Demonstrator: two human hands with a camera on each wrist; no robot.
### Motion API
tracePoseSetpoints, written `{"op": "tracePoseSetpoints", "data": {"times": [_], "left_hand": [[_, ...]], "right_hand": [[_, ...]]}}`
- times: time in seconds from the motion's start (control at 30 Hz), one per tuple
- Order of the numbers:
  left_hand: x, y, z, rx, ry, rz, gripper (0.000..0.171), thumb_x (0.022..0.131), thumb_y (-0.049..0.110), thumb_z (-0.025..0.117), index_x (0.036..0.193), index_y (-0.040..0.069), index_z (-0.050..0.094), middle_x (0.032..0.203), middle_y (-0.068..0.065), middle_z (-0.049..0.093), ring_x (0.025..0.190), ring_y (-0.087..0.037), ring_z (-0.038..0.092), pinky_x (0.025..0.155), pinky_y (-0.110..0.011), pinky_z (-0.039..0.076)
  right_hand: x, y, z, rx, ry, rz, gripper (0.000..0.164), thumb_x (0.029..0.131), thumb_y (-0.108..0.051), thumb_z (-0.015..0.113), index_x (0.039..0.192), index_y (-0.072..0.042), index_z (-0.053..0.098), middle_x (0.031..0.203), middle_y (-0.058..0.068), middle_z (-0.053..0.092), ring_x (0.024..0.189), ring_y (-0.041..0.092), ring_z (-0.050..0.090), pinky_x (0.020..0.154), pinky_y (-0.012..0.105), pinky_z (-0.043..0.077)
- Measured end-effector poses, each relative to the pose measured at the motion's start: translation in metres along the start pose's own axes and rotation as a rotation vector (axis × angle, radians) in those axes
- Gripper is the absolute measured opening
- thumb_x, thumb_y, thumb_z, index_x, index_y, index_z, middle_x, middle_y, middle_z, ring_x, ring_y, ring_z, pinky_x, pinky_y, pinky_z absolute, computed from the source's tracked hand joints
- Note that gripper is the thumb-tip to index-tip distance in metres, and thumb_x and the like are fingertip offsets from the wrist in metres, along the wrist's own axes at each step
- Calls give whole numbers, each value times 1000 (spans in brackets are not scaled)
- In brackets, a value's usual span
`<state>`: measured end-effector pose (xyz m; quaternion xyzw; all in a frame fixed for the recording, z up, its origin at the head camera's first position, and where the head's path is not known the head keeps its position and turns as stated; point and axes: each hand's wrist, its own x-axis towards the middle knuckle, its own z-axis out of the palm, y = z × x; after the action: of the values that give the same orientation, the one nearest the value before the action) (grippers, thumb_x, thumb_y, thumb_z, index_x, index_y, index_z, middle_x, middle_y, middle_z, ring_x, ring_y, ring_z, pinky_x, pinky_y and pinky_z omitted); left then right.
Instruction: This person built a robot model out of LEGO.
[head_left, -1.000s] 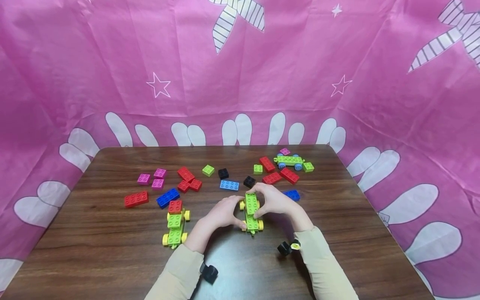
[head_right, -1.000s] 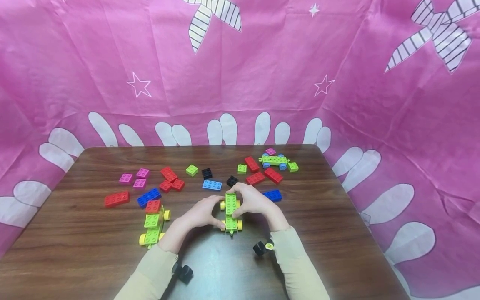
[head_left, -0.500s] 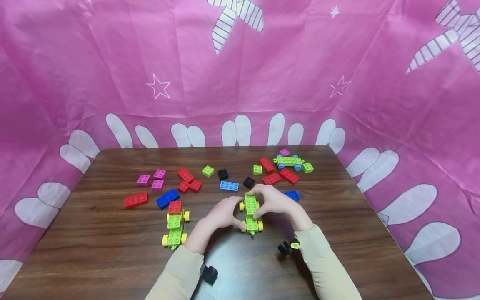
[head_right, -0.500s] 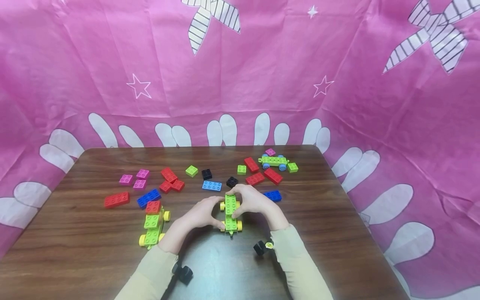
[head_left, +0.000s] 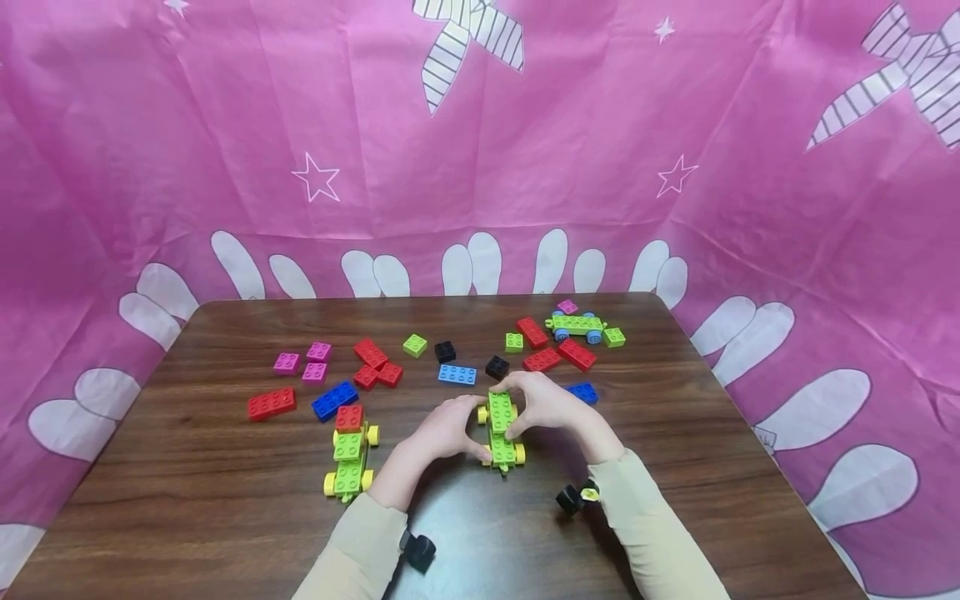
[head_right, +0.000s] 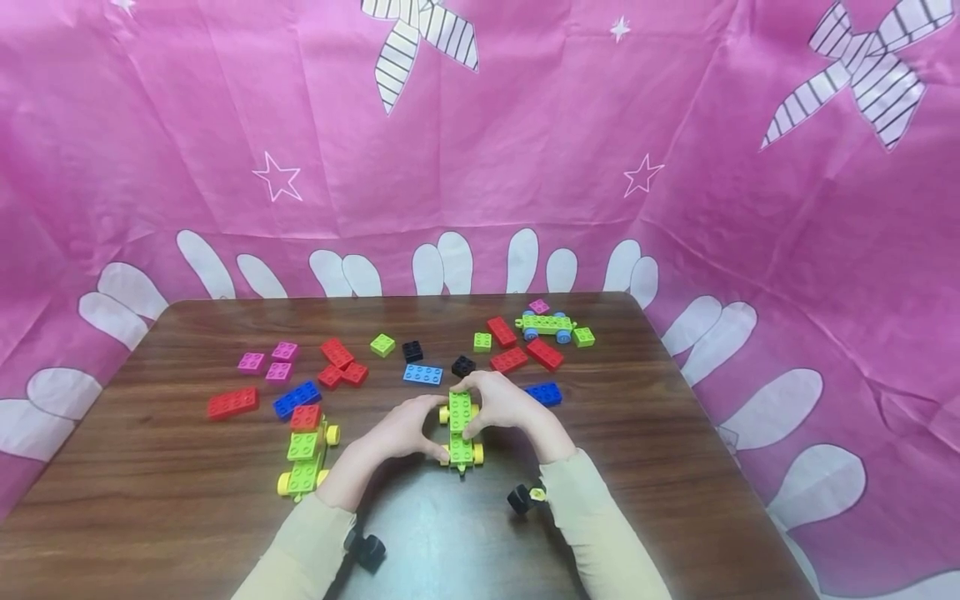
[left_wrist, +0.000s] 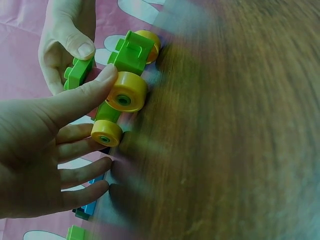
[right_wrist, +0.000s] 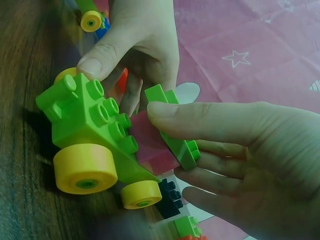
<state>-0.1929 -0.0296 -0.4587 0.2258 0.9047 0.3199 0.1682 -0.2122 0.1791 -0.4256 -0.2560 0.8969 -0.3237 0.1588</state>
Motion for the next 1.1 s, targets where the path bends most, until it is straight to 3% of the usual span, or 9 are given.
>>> {"op": "tracePoseSetpoints", "data": {"times": [1.1], "left_hand": [[0, 0, 0, 0, -2, -15, 88, 70, 36, 88, 142, 4, 47, 145, -15, 49, 135, -35, 44, 110, -52, 38]], "right_hand": [[-1, -1, 1, 31, 11, 21, 64, 69, -14, 89, 127, -8, 61, 122, 6, 64, 119, 29, 56, 103, 52, 46]]}}
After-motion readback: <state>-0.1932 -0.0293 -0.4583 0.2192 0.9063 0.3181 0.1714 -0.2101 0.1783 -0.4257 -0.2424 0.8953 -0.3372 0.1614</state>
